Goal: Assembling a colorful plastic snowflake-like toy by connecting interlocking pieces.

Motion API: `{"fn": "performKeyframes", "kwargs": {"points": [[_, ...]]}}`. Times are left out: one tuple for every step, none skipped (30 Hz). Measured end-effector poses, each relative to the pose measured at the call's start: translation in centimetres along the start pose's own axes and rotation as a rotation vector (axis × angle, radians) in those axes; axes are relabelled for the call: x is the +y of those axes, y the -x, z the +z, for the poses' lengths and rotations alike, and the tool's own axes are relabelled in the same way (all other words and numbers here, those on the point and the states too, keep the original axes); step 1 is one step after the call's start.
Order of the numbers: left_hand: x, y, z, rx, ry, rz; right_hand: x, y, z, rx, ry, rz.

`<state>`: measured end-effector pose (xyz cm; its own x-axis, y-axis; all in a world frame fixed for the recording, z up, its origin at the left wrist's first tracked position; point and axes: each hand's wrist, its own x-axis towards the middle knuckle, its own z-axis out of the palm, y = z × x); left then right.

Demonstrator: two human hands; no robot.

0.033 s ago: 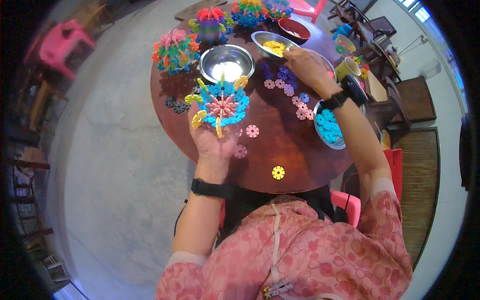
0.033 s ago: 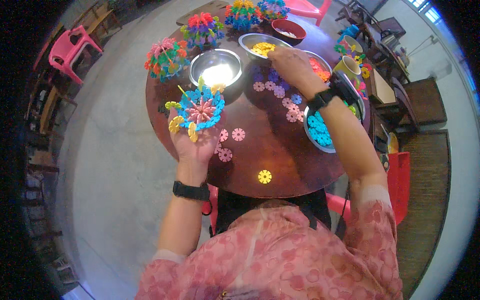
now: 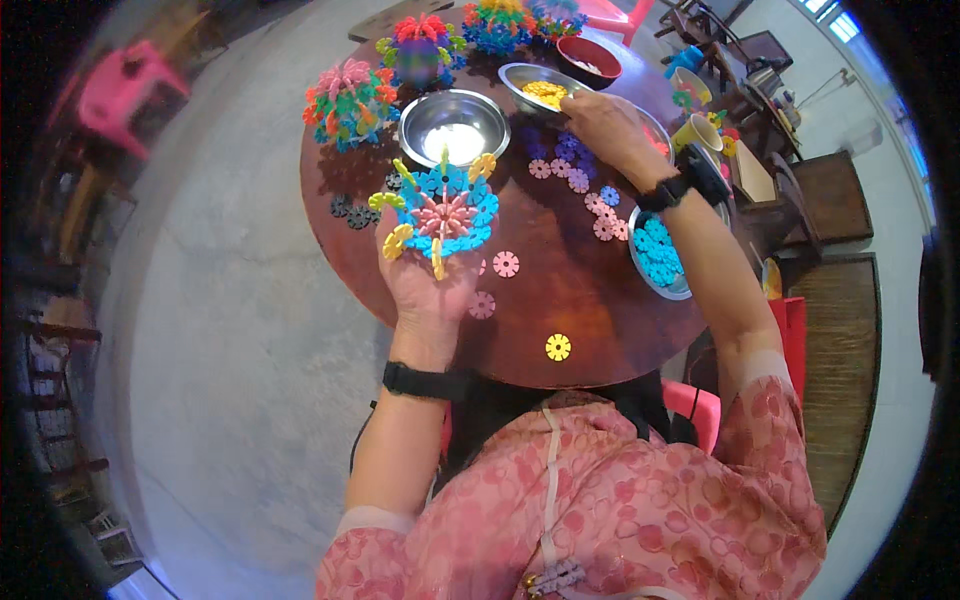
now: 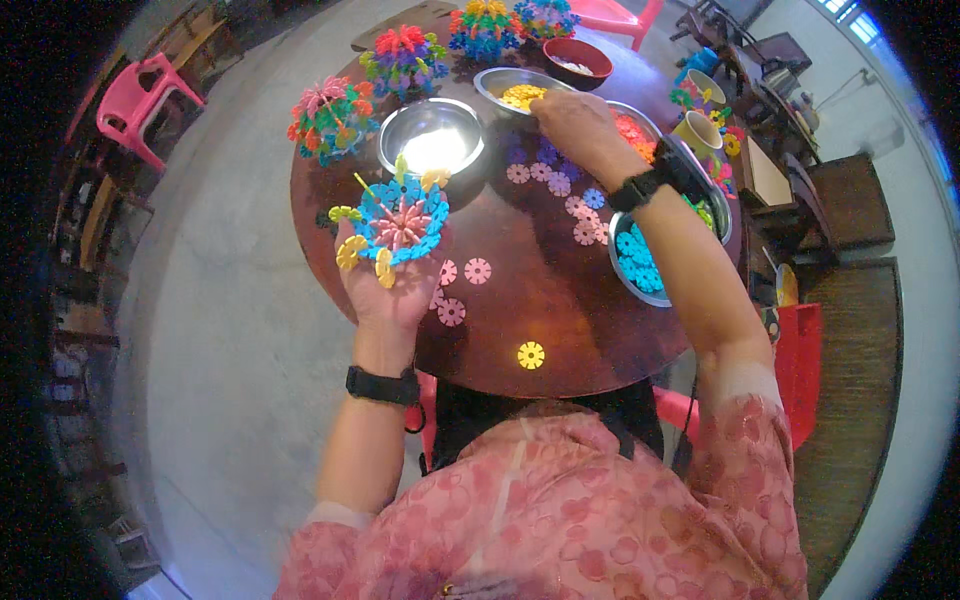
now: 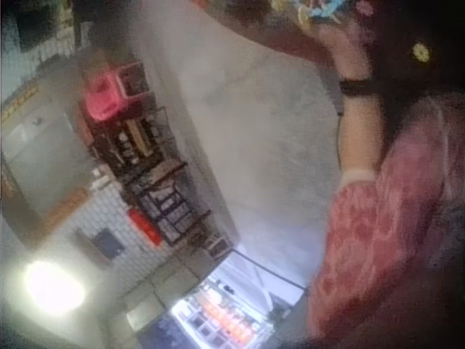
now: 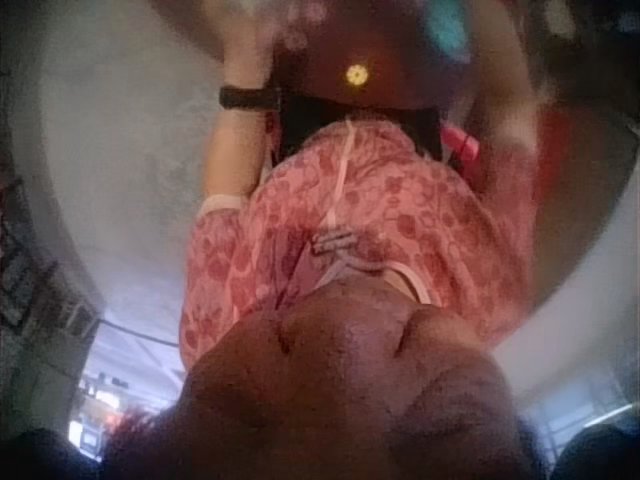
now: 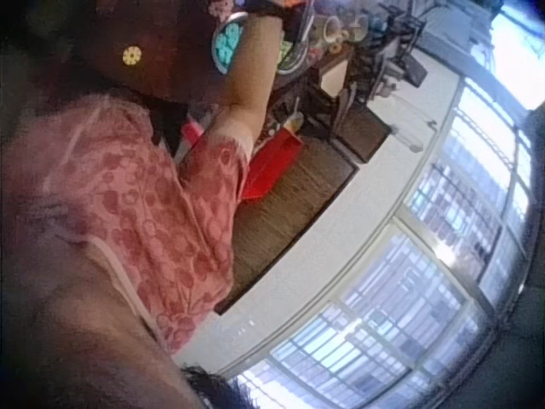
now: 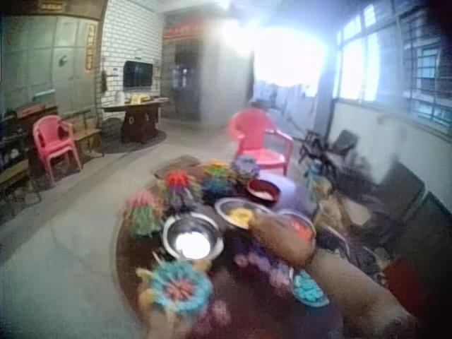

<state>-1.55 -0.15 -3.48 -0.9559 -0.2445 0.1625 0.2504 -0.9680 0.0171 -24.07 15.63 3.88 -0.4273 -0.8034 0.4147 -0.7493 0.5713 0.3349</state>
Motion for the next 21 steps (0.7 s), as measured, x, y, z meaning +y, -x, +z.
{"fn": "performKeyframes", "kwargs": {"points": [[0.1,0.1,0.1,0.004,0.042,-0.005,0.2,-0.9,1.0,-0.014,0.014,-0.036],[0.4,0.1,-0.5,-0.002,0.142,-0.034,0.3,-1.6,2.0,-0.026,0.027,-0.073],[0.5,0.1,-0.8,0.002,0.141,-0.035,0.4,-2.2,3.1,-0.028,0.023,-0.071],[0.3,0.1,-0.6,0.03,0.099,-0.014,0.4,-2.7,4.1,-0.052,0.034,-0.064],[0.1,0.0,-0.5,0.058,0.057,0.005,0.5,-2.9,5.0,-0.077,0.046,-0.057],[0.0,-0.2,-0.8,0.015,0.078,-0.032,0.7,-2.8,5.7,-0.083,0.045,-0.053],[0.1,-0.1,-0.6,0.02,0.078,-0.029,0.4,-3.1,5.8,-0.102,0.019,-0.032],[0.1,0.0,-0.5,0.033,0.065,-0.028,0.3,-3.2,5.7,-0.121,-0.006,-0.01],[0.1,0.0,-0.3,0.045,0.052,-0.029,0.3,-3.2,5.5,-0.126,-0.008,-0.009],[0.0,0.0,-0.2,0.048,0.052,-0.03,0.3,-3.0,5.2,-0.084,-0.073,0.051],[-0.1,0.0,-0.2,0.045,0.067,-0.03,0.3,-2.8,4.8,-0.044,-0.138,0.113],[-0.2,0.0,-0.2,0.041,0.082,-0.032,0.8,-2.6,4.2,-0.049,-0.138,0.116],[-0.1,0.0,-0.3,0.047,0.083,-0.034,1.3,-2.7,2.7,-0.202,-0.271,0.176],[0.2,0.0,-0.3,0.04,0.177,-0.077,1.8,-2.8,1.1,-0.357,-0.404,0.235],[0.4,0.0,-0.5,0.034,0.272,-0.121,2.0,-2.3,-0.4,-0.364,-0.408,0.238],[0.5,-0.1,-0.5,0.039,0.275,-0.13,2.1,-1.1,-2.4,-0.421,-0.579,0.243],[0.7,-0.2,-0.7,0.003,0.294,-0.163,1.5,0.1,-4.1,-0.477,-0.757,0.243],[0.8,-0.2,-0.7,-0.032,0.312,-0.192,0.4,1.6,-5.7,-0.537,-0.962,0.3],[0.8,-0.1,-0.1,-0.023,0.311,-0.189,-1.0,3.2,-7.2,-0.594,-1.169,0.356],[0.7,-0.1,0.8,0.062,0.152,-0.131,-2.3,5.0,-7.8,-0.56,-1.13,0.222],[0.5,-0.2,2.0,0.151,-0.005,-0.094,-3.3,6.8,-9.1,-0.524,-1.088,0.111]]}}
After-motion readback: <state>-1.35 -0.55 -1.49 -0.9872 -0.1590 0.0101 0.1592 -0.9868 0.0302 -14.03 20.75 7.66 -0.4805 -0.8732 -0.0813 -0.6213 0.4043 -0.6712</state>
